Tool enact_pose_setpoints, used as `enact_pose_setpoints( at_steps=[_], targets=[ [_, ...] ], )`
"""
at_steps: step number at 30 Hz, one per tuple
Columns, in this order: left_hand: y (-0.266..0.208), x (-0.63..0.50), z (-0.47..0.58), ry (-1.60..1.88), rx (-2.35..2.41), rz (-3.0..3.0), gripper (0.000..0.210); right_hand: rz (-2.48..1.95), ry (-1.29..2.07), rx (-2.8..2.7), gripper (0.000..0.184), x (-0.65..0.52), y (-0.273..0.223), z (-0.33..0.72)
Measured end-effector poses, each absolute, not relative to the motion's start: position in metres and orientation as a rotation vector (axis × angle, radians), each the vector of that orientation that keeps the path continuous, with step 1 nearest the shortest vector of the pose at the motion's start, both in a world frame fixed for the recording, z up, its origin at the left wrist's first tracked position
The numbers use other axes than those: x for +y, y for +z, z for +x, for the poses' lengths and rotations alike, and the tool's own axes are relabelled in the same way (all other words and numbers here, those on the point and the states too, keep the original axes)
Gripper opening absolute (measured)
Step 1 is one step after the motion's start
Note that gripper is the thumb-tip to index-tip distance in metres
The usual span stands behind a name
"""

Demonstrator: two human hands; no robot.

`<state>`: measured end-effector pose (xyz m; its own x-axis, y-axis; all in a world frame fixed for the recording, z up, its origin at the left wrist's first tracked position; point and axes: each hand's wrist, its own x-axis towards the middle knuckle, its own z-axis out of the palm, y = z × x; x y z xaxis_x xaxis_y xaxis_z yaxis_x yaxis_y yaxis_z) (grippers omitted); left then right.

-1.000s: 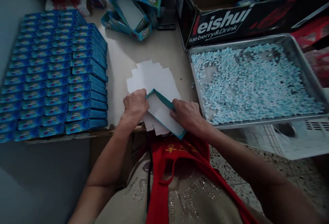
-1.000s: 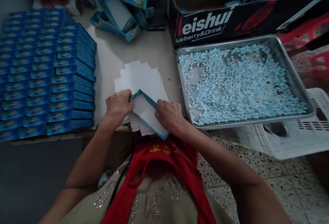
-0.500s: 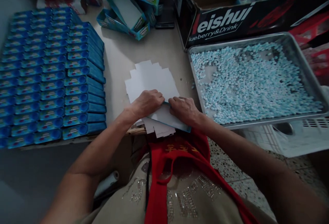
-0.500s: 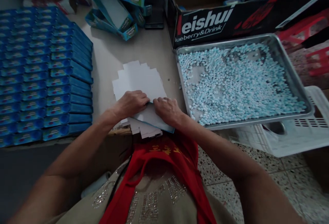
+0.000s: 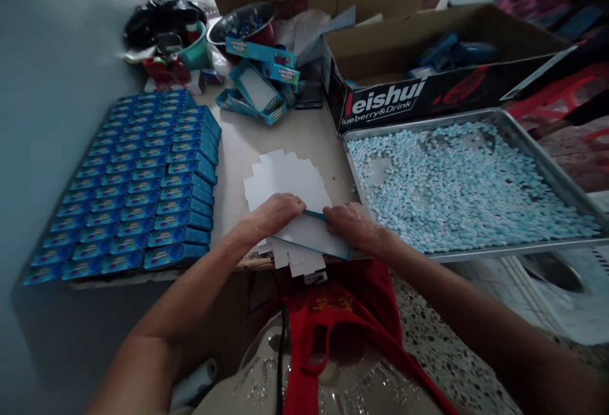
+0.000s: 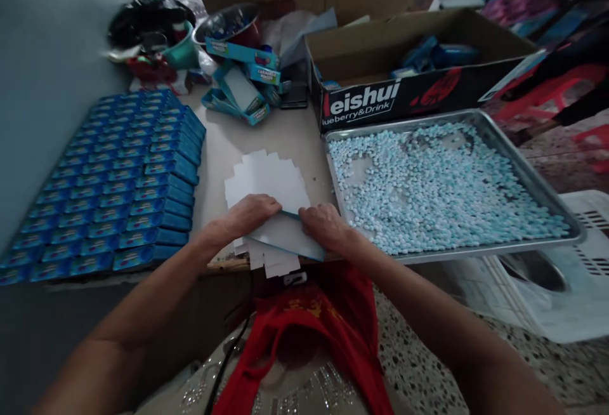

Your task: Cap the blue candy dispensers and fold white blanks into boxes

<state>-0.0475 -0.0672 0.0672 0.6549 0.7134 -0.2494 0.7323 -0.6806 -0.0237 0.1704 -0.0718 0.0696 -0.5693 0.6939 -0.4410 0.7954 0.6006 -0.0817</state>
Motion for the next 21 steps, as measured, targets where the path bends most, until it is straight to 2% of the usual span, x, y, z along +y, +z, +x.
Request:
enact_pose_setpoints(
  at_steps=[10,21],
  targets=[
    [0.046,-0.075,-0.052,-0.202,1.378,2.748,0.017,1.120,-0.337,2.624,0.038,-0.074,0.057,0.173],
    [0.054,-0.090,-0.057,-0.221,1.473,2.648,0.018,1.083,-0.356,2.669,0.032,-0.068,0.068,0.176]
  ],
)
